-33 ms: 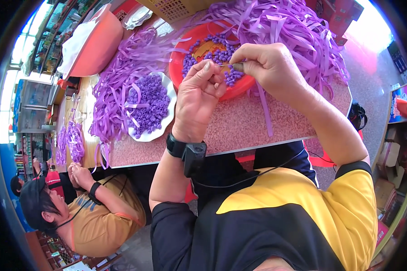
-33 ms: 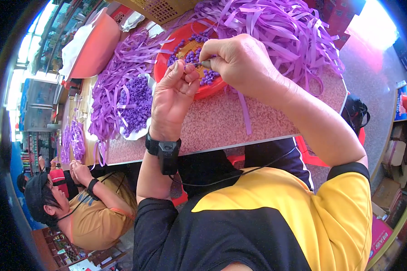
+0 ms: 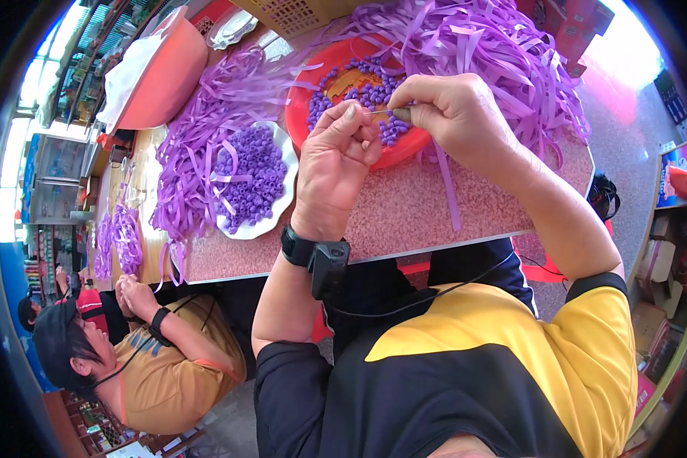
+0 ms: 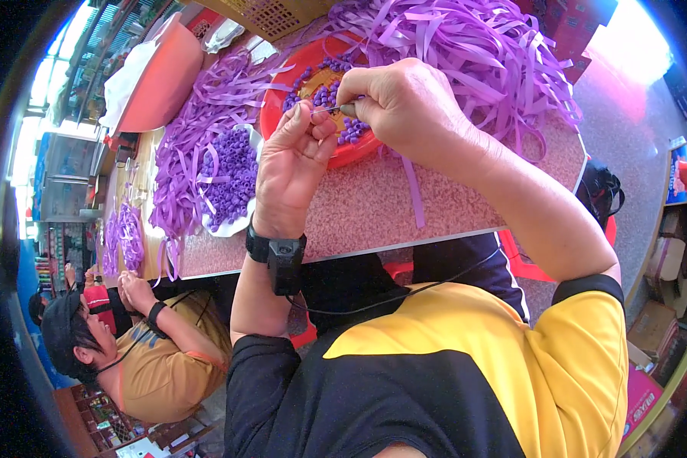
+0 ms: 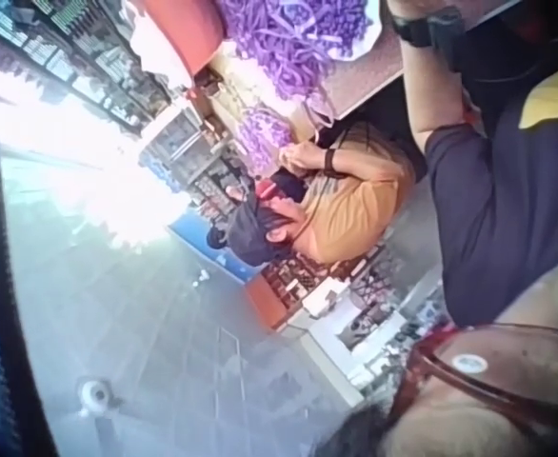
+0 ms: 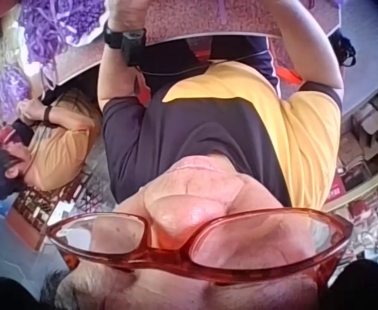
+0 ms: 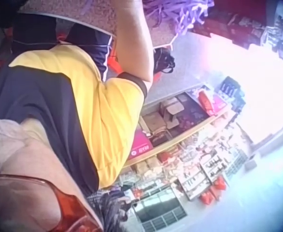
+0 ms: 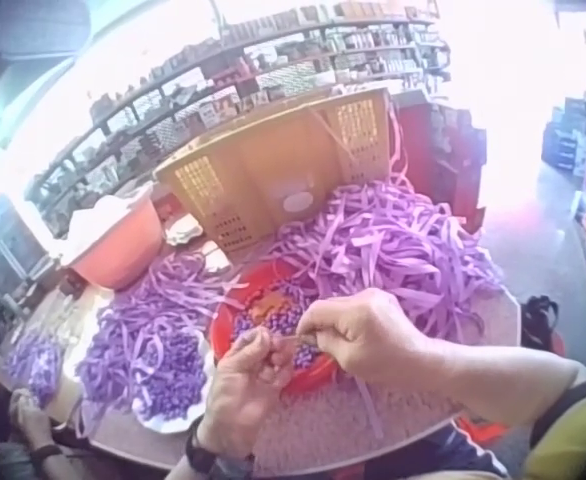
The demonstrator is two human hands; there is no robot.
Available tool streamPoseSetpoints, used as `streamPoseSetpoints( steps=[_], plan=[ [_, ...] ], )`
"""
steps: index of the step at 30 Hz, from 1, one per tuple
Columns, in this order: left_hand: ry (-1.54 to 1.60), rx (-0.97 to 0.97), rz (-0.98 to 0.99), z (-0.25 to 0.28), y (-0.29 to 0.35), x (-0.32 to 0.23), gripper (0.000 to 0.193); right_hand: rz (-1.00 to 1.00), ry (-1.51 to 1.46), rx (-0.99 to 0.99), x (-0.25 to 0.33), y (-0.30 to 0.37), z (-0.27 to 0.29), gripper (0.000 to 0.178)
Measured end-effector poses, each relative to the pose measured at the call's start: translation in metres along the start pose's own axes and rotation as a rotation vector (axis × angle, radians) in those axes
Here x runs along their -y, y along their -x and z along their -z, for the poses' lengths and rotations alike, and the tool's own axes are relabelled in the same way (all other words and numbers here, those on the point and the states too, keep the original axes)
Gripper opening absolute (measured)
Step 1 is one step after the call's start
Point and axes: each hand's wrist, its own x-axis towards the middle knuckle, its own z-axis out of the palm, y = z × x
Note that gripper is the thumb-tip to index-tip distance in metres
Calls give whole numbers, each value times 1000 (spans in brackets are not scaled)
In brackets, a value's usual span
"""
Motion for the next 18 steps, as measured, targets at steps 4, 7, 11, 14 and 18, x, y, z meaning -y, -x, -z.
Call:
streamPoseSetpoints(
  steps=[4,7,11,14,18],
  plan=[
    [-12,-61,-28,-10,4,3,11,71,83,-35,0,2,-2,15],
    [-145,0,-116,-12,9,6,12,83,102,-48,2,1,-5,14],
    [-236,17,-195,-13,9,7,6,86,67,-67,8,3,-6,12],
    [-258,-22,-232,-25,15,6,7,67,-155,-20,9,4,-2,10],
    [-202,-45,-283,-24,23,5,20,67,-162,-17,8,4,-8,8]
  ],
)
